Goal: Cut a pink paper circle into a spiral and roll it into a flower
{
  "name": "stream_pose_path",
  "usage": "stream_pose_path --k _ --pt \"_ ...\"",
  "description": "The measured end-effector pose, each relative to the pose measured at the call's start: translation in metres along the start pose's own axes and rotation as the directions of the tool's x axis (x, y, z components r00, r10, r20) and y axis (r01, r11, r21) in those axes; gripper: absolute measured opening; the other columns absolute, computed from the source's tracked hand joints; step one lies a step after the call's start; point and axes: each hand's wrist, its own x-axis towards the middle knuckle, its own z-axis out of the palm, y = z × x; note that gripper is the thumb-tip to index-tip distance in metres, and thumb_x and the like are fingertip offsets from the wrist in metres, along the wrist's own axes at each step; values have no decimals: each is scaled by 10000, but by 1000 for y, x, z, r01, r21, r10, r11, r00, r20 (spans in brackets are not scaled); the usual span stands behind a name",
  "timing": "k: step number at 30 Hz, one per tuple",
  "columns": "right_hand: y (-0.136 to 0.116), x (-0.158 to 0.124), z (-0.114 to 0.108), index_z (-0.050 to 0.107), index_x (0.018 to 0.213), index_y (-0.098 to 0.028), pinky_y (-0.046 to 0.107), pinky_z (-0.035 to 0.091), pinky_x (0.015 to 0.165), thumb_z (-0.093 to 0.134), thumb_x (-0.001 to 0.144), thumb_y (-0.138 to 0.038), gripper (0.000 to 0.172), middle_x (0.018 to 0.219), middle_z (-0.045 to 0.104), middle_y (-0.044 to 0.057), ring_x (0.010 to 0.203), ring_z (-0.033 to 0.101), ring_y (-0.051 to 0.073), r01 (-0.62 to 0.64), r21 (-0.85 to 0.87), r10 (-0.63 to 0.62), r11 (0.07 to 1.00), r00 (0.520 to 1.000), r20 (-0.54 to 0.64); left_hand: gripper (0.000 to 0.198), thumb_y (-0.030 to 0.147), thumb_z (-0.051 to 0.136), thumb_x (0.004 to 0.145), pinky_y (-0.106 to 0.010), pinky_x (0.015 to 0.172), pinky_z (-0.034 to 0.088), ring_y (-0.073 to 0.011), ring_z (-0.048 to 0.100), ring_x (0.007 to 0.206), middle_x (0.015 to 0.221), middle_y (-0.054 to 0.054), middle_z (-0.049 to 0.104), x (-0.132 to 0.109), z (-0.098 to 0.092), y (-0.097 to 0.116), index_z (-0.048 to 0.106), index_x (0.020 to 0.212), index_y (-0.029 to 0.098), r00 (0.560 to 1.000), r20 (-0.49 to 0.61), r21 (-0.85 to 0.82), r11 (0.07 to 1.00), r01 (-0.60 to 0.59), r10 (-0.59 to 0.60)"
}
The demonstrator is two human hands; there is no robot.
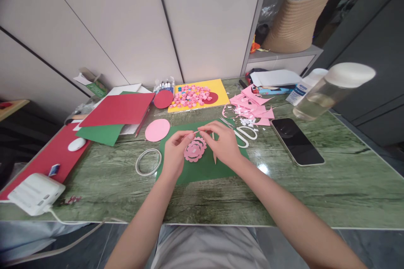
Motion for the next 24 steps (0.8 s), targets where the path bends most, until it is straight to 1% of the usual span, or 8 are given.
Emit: stream_pose_path --k 12,20,24 --pt "-2 0 0 686 875 -223 312 492 674 575 831 -195 122 818 654 26 738 622 171 -5 2 5 1000 1000 -1 174 306 687 688 -243 735 432 -130 580 768 791 -26 660 0 0 1 680 788 164 1000 -2 -2 1000 13 -13" --pt "-3 0 0 703 859 -239 319 497 675 594 822 -237 115 812 676 29 767 632 187 5 -11 -5 1000 1000 -27 178 309 691 680 -247 728 430 -136 583 764 787 -27 661 -1 1 1 681 784 165 1000 -10 -5 1000 11 -11" --pt "-2 0 0 702 870 -248 315 495 669 591 826 -224 122 824 675 25 766 630 182 7 -22 -7 1000 1000 -24 174 308 692 679 -250 734 432 -137 584 766 793 -28 663 0 1 1 683 783 168 1000 -8 -4 1000 9 -9"
